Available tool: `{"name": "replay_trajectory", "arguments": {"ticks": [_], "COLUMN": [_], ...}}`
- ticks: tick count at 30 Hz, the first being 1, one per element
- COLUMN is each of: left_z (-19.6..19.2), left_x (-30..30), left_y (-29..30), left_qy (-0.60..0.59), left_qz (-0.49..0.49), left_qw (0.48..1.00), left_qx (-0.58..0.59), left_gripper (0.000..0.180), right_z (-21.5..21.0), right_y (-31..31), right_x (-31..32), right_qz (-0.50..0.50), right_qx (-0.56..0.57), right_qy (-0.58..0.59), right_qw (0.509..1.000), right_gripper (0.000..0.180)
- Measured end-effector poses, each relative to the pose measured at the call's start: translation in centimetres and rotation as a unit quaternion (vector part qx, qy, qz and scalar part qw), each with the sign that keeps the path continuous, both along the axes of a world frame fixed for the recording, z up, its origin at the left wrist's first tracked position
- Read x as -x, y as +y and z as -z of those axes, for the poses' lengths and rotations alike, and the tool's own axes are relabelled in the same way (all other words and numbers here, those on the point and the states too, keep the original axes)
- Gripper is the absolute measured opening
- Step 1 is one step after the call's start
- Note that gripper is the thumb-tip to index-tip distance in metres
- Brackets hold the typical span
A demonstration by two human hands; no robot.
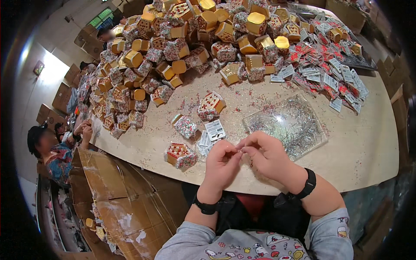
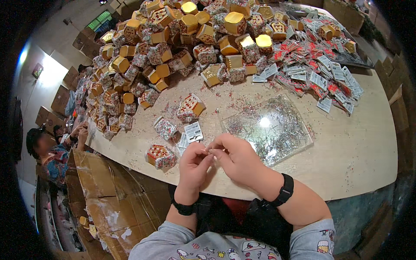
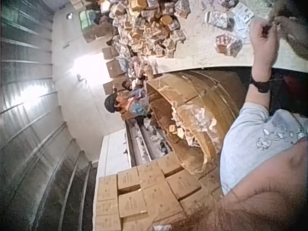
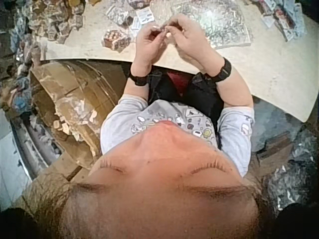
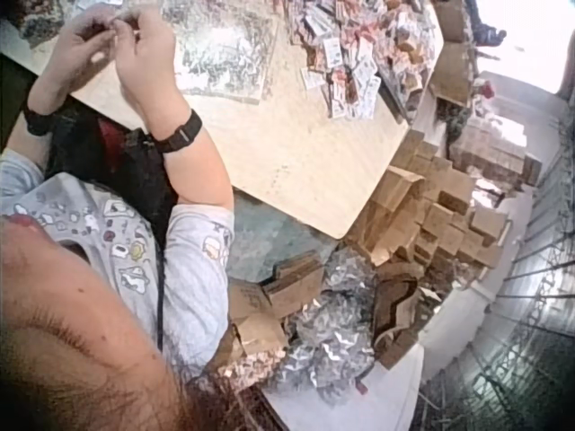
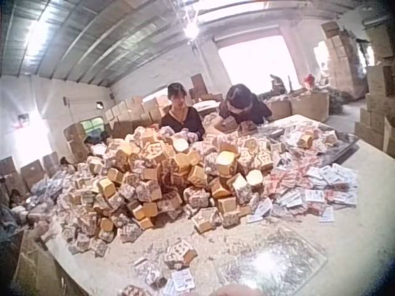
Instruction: Placing small packets and stickers into hexagonal gift boxes and closing them.
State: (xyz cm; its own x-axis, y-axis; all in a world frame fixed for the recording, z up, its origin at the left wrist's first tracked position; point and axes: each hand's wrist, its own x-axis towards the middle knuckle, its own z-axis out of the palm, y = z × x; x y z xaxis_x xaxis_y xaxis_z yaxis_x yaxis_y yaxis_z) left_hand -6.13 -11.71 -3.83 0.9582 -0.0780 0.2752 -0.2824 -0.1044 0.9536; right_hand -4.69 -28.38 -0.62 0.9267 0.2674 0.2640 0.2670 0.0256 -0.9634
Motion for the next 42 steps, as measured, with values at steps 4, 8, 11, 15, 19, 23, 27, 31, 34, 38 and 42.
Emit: {"name": "replay_trajectory", "arguments": {"ticks": [4,8,11,15,19,23,27,31,34,38,42], "left_z": [-0.7,-1.0,-0.8,-0.5,-0.3,-0.8,-0.4,-0.4,-0.3,-0.1,0.2], "left_x": [0.1,0.3,0.4,0.2,0.2,0.0,0.2,0.5,0.6,0.7,0.7], "left_y": [-0.3,-0.4,-0.2,0.0,0.2,0.3,-0.4,-0.8,-1.0,-1.0,-0.7], "left_qy": [-0.032,-0.025,-0.040,-0.045,-0.030,0.014,0.079,0.073,0.046,0.033,0.027], "left_qz": [-0.016,-0.032,-0.038,-0.029,-0.021,0.049,0.039,0.001,-0.019,-0.037,-0.035], "left_qw": [0.999,0.999,0.998,0.999,0.999,0.999,0.995,0.997,0.999,0.999,0.999], "left_qx": [0.001,0.024,-0.002,0.008,0.037,0.002,0.051,0.006,-0.014,-0.020,0.008], "left_gripper": [0.009,0.008,0.006,0.004,0.004,0.006,0.023,0.039,0.040,0.036,0.033], "right_z": [-0.1,-0.3,-0.7,-0.4,-0.7,-0.6,-0.2,-0.6,-0.2,-0.1,-0.3], "right_y": [-0.1,-0.3,-0.4,-0.5,-0.7,-0.9,-0.5,-0.3,-0.3,-0.2,-0.1], "right_x": [0.0,-0.4,-0.3,-0.3,-0.3,-0.5,-0.6,-0.4,-0.5,-0.5,-0.3], "right_qz": [0.012,0.029,0.032,0.030,-0.034,-0.083,-0.040,-0.037,-0.048,-0.073,-0.071], "right_qx": [0.011,0.044,0.064,0.052,0.022,-0.007,-0.012,-0.055,-0.056,-0.074,-0.069], "right_qy": [0.008,-0.053,-0.060,-0.047,0.028,0.058,0.044,0.081,0.082,0.117,0.110], "right_qw": [1.000,0.997,0.996,0.997,0.999,0.995,0.998,0.995,0.994,0.988,0.989], "right_gripper": [0.008,0.007,0.008,0.008,0.007,0.009,0.008,0.008,0.007,0.007,0.007]}}
